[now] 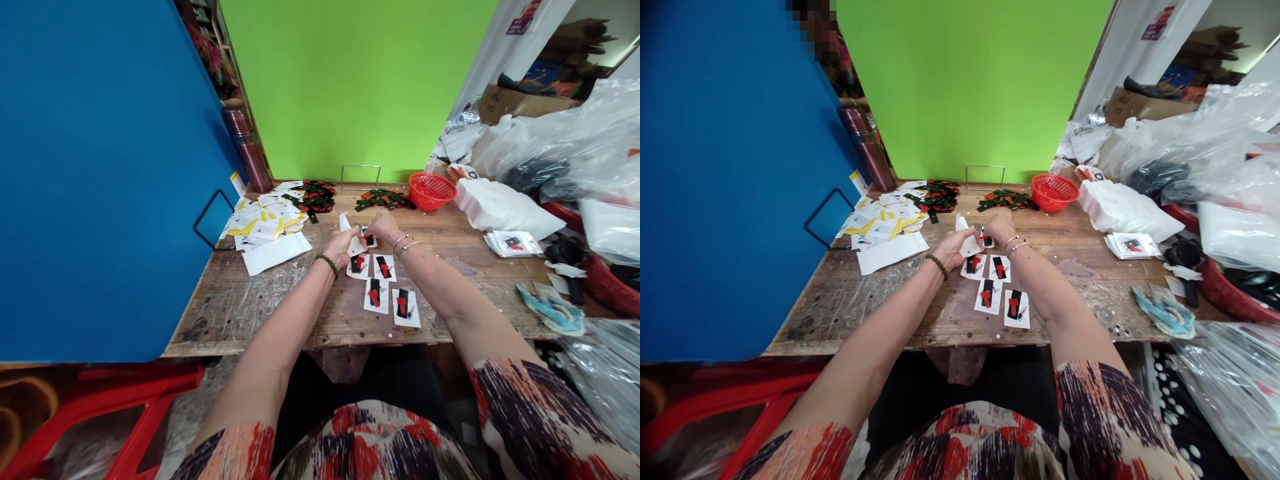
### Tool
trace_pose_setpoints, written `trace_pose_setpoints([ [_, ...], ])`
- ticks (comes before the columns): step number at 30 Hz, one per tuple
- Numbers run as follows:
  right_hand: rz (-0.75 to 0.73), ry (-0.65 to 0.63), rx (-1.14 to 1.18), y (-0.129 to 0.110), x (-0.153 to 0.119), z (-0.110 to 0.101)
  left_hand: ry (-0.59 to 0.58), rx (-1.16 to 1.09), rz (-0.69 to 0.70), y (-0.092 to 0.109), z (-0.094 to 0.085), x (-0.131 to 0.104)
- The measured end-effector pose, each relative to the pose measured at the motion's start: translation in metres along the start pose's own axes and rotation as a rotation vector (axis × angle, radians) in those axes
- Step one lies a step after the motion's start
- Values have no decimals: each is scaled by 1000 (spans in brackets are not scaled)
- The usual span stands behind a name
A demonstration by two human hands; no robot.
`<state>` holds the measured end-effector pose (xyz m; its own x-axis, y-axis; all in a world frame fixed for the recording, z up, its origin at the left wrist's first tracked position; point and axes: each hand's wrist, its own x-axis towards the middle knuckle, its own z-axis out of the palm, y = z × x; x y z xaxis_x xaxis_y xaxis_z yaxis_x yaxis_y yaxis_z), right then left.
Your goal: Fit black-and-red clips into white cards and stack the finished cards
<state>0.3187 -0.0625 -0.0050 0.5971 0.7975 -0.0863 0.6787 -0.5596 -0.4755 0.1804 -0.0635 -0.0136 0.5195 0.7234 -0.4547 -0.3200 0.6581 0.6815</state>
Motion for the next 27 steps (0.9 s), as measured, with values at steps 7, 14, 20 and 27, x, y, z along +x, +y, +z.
trace_pose_setpoints([
  [7, -15, 39, 290, -4, -11, 1, -15, -48, -28, 13, 0, 0],
  [14, -197, -144, 851, 15, -64, -41, -42, -300, 70, 27, -8, -40],
  [20, -282, -45, 936, 36, -163, -37, -57, -400, 137, 2, 3, -77],
  [27, -207, 128, 1068, 46, -217, -5, -104, -450, 190, -39, 11, -111],
])
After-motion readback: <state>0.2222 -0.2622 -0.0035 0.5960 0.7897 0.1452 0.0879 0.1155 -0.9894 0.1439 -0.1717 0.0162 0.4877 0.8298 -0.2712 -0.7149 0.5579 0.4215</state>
